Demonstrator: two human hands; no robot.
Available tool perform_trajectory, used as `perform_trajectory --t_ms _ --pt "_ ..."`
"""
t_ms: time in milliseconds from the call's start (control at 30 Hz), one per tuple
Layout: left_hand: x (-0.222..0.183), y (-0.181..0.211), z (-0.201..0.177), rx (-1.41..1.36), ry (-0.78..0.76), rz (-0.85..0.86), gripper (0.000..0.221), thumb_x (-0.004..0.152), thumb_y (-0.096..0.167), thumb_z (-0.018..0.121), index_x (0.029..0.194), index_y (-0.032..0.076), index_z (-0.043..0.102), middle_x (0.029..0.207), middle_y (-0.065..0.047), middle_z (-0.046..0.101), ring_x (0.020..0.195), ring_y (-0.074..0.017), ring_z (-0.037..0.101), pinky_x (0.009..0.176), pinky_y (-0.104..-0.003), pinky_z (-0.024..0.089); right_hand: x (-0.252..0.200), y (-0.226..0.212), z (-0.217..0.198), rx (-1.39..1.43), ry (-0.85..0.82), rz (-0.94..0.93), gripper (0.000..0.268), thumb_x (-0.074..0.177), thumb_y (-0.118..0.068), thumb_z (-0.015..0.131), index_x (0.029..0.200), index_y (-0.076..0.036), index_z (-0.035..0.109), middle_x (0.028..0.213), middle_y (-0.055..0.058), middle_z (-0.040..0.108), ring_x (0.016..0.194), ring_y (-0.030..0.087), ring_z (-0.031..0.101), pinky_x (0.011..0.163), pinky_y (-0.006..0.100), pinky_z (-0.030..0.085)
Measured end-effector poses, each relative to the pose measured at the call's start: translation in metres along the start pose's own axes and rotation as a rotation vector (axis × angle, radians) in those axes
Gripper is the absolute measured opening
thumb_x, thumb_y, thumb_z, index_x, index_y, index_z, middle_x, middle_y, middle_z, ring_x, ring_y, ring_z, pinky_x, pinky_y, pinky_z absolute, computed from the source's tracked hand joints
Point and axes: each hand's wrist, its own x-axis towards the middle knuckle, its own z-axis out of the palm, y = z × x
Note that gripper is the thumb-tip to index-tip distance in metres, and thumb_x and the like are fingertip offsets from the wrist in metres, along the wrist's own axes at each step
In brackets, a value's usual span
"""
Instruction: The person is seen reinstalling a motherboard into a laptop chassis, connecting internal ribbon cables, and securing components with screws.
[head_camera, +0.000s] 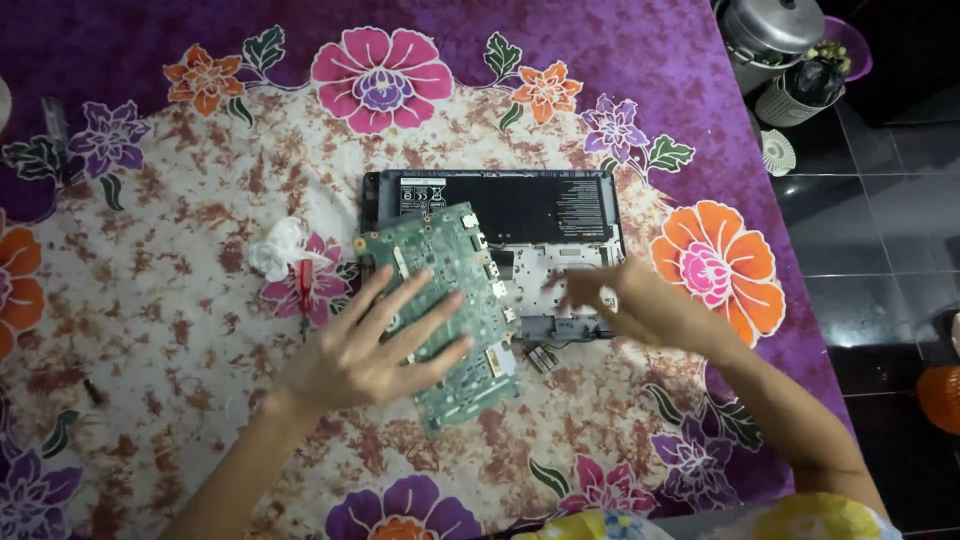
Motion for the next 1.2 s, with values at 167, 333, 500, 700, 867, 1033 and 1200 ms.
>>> perform_trajectory --t_ms 167,333,500,700,867,1033,1200 --pt "-0.009 -0.013 -0.005 0.127 0.043 0.072 0.062 0.092 0.014 0.084 0.143 0.032 0.053 0.151 -0.006 0.050 0.132 -0.0341 0.052 0.113 -0.052 0.045 -0.015 -0.020 0.039 -0.127 -0.089 -0.421 0.046 0.087 0.001 0.069 0.131 -0.005 0.058 0.113 0.014 0.077 0.062 0.018 0.078 0.043 0.022 0.068" --pt "-0.013 -0.034 -0.020 0.190 0.079 0.045 0.076 0.078 -0.001 0.097 0.135 0.029 0.056 0.144 -0.004 0.057 0.131 -0.0330 0.051 0.112 -0.053 0.046 0.031 -0.008 0.054 -0.430 0.094 -0.443 0.077 0.078 0.012 0.067 0.149 -0.004 0.040 0.111 0.016 0.070 0.083 0.026 0.067 0.066 0.029 0.064" --pt "-0.030 -0.058 -0.033 0.290 0.190 -0.046 0.077 0.072 -0.005 0.107 0.125 0.027 0.061 0.135 -0.004 0.063 0.123 -0.0331 0.057 0.101 -0.055 0.058 0.102 -0.007 0.123 -0.698 0.165 -0.625 0.022 0.077 -0.012 0.066 0.099 -0.008 0.068 0.096 0.011 0.070 0.094 0.025 0.062 0.074 0.033 0.055" --pt "-0.051 -0.060 -0.050 0.185 0.174 -0.306 0.052 0.081 0.004 0.104 0.113 0.031 0.074 0.128 0.003 0.074 0.125 -0.0371 0.061 0.125 -0.053 0.027 0.117 0.043 0.210 0.131 -0.298 -0.100 0.105 0.086 -0.025 0.073 0.159 -0.006 0.000 0.161 0.020 0.032 0.101 0.023 0.068 0.088 0.028 0.059" --pt "-0.070 -0.062 -0.037 0.158 0.213 -0.232 0.052 0.087 0.002 0.097 0.120 0.030 0.068 0.137 0.002 0.066 0.134 -0.0349 0.048 0.124 -0.056 0.025 0.136 0.063 0.238 -0.148 -0.028 -1.073 0.025 0.081 -0.006 0.071 0.106 -0.005 0.072 0.123 0.024 0.061 0.126 0.056 0.045 0.116 0.066 0.031" --pt "-0.079 -0.058 -0.028 0.168 0.168 -0.217 0.056 0.085 0.006 0.098 0.121 0.034 0.067 0.140 0.006 0.064 0.135 -0.0324 0.048 0.126 -0.054 0.021 0.148 0.002 0.176 -0.288 -0.157 -0.608 0.047 0.071 -0.004 0.066 0.117 -0.002 0.058 0.117 0.023 0.055 0.100 0.039 0.052 0.088 0.045 0.043" --pt "-0.062 -0.060 -0.018 0.156 0.216 -0.109 0.070 0.082 0.006 0.103 0.129 0.034 0.060 0.141 0.005 0.062 0.136 -0.0315 0.046 0.127 -0.053 0.021 0.132 -0.072 0.057 0.113 -0.022 -0.580 0.046 0.067 0.017 0.066 0.110 0.001 0.072 0.111 0.014 0.075 0.082 0.023 0.074 0.073 0.031 0.063"
